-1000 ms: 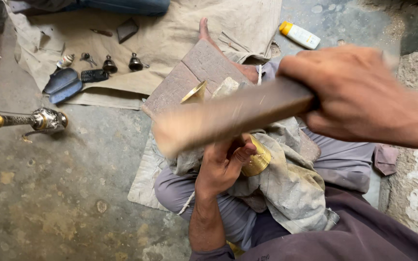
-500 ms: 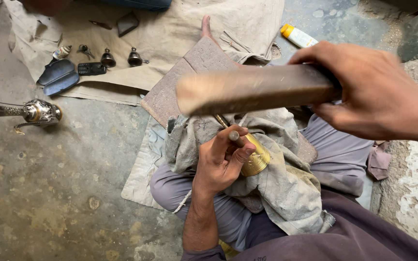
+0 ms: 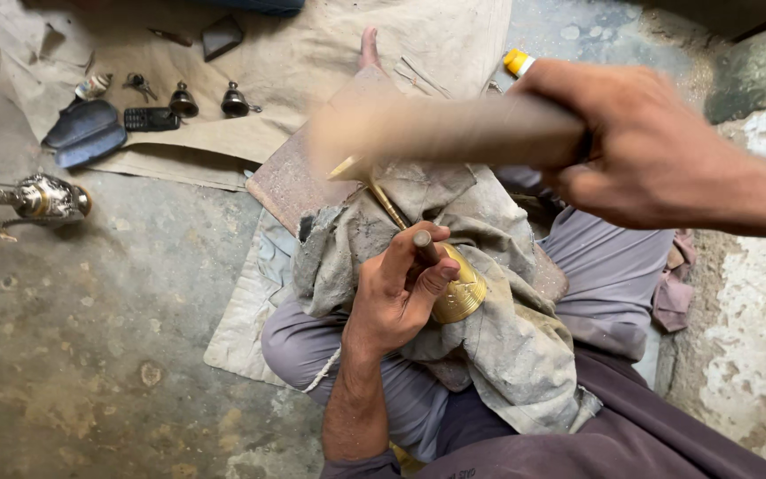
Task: The person sits on the floor and uses a hammer and chisel to shape a brass bell. They repeatedly strike the chisel against the bell's surface to create patterns or indentations.
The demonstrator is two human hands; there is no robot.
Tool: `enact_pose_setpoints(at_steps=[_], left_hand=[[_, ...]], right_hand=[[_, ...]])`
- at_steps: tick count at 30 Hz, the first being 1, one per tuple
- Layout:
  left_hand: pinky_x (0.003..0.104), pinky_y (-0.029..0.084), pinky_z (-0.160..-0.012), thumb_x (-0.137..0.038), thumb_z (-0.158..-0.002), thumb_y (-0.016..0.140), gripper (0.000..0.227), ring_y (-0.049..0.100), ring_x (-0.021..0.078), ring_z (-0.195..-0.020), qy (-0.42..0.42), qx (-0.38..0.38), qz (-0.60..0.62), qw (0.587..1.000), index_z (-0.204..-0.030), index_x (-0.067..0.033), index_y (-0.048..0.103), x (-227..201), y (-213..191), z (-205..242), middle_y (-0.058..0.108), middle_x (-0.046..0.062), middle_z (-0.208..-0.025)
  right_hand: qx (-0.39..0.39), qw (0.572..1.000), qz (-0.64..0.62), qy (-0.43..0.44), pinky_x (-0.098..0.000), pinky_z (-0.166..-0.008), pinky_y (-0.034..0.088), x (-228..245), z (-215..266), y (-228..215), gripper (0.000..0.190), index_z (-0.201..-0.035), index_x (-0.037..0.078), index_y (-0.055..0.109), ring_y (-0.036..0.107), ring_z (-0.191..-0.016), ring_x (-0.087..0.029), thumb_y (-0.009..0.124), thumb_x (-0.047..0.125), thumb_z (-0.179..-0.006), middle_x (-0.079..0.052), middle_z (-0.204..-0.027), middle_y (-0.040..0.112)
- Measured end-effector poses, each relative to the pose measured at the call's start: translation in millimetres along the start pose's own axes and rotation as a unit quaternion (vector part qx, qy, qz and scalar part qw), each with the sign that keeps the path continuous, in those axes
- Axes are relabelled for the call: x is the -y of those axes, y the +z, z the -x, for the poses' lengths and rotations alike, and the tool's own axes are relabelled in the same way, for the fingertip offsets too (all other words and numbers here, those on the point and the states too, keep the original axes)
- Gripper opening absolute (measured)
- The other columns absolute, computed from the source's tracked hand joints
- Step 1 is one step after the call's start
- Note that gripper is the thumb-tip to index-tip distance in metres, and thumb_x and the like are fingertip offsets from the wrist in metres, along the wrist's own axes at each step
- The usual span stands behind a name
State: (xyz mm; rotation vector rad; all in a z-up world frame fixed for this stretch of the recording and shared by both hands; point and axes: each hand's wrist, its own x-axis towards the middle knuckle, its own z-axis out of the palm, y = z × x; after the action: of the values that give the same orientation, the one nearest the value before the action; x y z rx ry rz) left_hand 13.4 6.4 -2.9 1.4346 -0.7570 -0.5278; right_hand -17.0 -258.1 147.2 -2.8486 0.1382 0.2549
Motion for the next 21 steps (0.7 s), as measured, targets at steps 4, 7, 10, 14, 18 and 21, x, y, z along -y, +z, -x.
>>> enact_pose_setpoints(at_steps=[4, 7, 10, 14, 18, 21], left_hand=[[0.026, 0.061, -0.078, -0.018, -0.107, 0.07, 0.037, 0.07, 0.0095, -0.089, 0.02, 0.014, 0.031, 0.999, -0.138, -0.0045, 0.055, -6.1, -1.7, -7.1, 0.071, 0.005, -0.099], [0.026, 0.06, -0.076, -0.018, -0.106, 0.071, 0.038, 0.07, 0.0091, -0.086, 0.021, 0.016, 0.026, 0.999, -0.138, -0.0038, 0.055, -7.2, -2.1, -7.2, 0.07, 0.004, -0.097], [0.025, 0.058, -0.072, -0.019, -0.105, 0.071, 0.037, 0.068, 0.0086, -0.081, 0.015, 0.025, 0.016, 0.999, -0.136, -0.004, 0.058, -5.1, -3.6, -6.9, 0.07, 0.004, -0.093], [0.026, 0.059, -0.073, -0.02, -0.106, 0.069, 0.036, 0.069, 0.0096, -0.083, 0.019, 0.026, 0.036, 0.999, -0.136, -0.0039, 0.057, 2.7, -1.0, -4.3, 0.07, 0.003, -0.094], [0.028, 0.061, -0.08, -0.02, -0.109, 0.067, 0.032, 0.067, 0.0145, -0.091, 0.079, 0.039, 0.022, 0.996, -0.136, -0.0056, 0.059, 9.4, 1.1, -2.7, 0.067, 0.008, -0.103], [0.027, 0.061, -0.077, -0.022, -0.106, 0.068, 0.037, 0.071, 0.01, -0.086, 0.017, 0.033, 0.038, 0.999, -0.136, -0.0048, 0.057, 10.5, -1.9, 0.8, 0.071, 0.003, -0.097]], right_hand=[[0.0, 0.999, 0.037, -0.014, -0.0465, -0.08, 0.054, 4.3, -2.5, -2.7, 0.044, -0.119, 0.015, 0.065, 0.07, -0.089, -0.024, 0.076, 0.017, -0.076, -0.006, -0.097, 0.073], [-0.002, 0.998, -0.068, 0.007, -0.0441, -0.078, 0.053, 8.4, -1.3, -3.2, 0.033, -0.108, 0.013, 0.067, 0.07, -0.086, -0.022, 0.077, 0.021, -0.077, -0.006, -0.093, 0.072], [0.009, 0.998, 0.032, -0.046, -0.0458, -0.075, 0.05, 10.5, -3.7, -3.4, 0.03, -0.113, 0.014, 0.068, 0.067, -0.081, -0.023, 0.075, 0.021, -0.085, -0.007, -0.092, 0.072], [0.101, 0.976, -0.112, 0.156, -0.043, -0.071, 0.055, 12.8, -7.7, -3.1, 0.047, -0.128, 0.013, 0.058, 0.066, -0.083, -0.025, 0.077, 0.023, -0.086, -0.009, -0.089, 0.07], [0.072, 0.997, 0.035, -0.017, -0.0477, -0.074, 0.053, 10.9, -7.4, -0.7, 0.05, -0.118, 0.014, 0.063, 0.068, -0.08, -0.027, 0.072, 0.006, -0.07, -0.008, -0.088, 0.071], [0.086, 0.992, -0.062, 0.071, -0.0453, -0.072, 0.056, 10.3, -6.9, 0.6, 0.05, -0.122, 0.011, 0.06, 0.069, -0.08, -0.026, 0.073, 0.008, -0.074, -0.011, -0.091, 0.07]])
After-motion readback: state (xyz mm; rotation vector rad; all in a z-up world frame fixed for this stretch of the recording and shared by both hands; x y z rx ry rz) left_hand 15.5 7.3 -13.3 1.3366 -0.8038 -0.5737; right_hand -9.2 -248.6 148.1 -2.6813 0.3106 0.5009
